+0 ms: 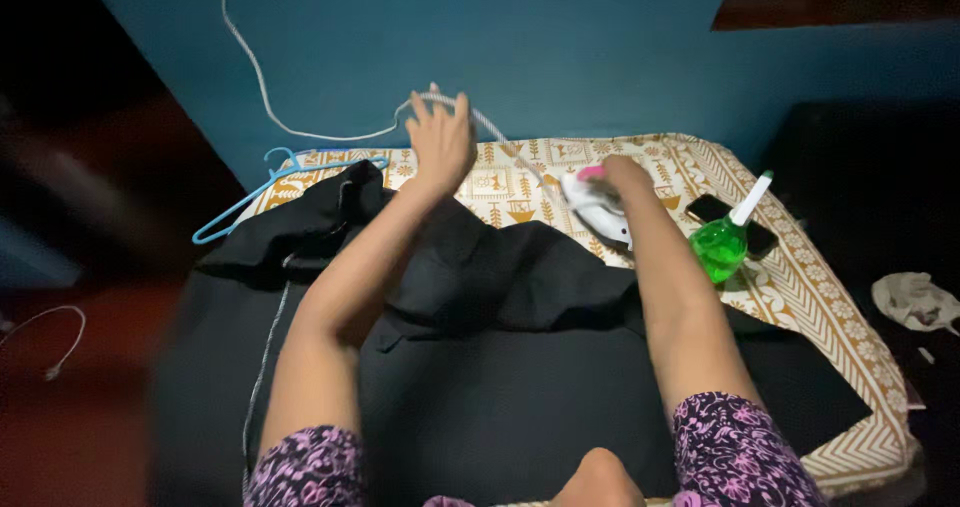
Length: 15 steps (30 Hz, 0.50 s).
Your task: The person spreads out a black garment on an ironing board, sprays it with water from a green bottle, and presses it using an iron.
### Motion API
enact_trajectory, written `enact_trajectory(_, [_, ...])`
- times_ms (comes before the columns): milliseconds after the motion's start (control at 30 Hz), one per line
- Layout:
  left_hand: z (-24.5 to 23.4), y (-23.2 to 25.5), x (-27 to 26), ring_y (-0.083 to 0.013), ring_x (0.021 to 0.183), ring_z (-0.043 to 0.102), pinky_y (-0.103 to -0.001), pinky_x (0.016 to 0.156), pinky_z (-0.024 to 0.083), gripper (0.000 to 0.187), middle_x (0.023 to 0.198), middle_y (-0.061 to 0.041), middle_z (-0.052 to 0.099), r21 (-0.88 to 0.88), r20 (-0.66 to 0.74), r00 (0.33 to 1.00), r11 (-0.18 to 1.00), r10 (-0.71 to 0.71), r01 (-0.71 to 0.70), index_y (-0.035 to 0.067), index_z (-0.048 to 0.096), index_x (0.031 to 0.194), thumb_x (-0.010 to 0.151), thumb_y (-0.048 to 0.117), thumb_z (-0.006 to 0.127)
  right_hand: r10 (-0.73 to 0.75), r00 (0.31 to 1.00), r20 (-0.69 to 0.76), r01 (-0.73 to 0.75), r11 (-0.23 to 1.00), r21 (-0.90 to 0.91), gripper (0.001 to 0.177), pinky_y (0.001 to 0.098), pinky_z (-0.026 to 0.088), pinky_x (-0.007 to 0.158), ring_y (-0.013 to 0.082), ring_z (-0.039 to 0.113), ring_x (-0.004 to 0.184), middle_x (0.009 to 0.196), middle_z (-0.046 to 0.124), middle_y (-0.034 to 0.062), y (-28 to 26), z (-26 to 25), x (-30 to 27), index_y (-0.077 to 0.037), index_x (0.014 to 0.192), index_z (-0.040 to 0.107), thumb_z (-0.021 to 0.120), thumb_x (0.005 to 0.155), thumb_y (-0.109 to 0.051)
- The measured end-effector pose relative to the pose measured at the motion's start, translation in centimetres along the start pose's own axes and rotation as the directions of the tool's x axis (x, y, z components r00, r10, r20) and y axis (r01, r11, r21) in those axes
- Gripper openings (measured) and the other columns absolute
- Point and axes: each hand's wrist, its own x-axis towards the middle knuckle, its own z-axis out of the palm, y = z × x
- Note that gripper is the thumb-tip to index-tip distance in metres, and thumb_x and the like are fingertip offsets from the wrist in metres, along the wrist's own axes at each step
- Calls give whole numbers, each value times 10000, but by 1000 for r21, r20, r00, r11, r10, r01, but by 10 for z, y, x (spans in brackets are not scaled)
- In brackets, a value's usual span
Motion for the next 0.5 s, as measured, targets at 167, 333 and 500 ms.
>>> enact_trajectory(167, [-26,20,-80,-563,1372,394,-678,974,389,465,1444,-324,526,-48,-147,982,990,121,-129,106,667,1249,855,342,743,-219,942,253,207,976,73,420,434,554,842,286,727,926,1042,763,93,-29,1,-15,-242,1145,756,717,846,-534])
enact_trajectory(333, [-56,38,-146,-494,1336,463,-573,994,428,380,1396,-224,581,-74,-169,985,996,27,-40,115,701,1204,879,305,752,-441,883,161,469,842,-265,486,442,557,835,299,722,952,1029,767,68,-40,7,-27,-235,1132,737,755,814,-602])
enact_trajectory(500, [-79,68,-213,-393,994,592,-471,825,500,427,1622,-143,375,-173,294,952,975,-81,137,123,652,1252,874,304,734,-347,938,-20,316,875,-367,393,483,560,869,323,719,1047,1114,764,87,-29,26,3,-239,1147,764,706,892,-533])
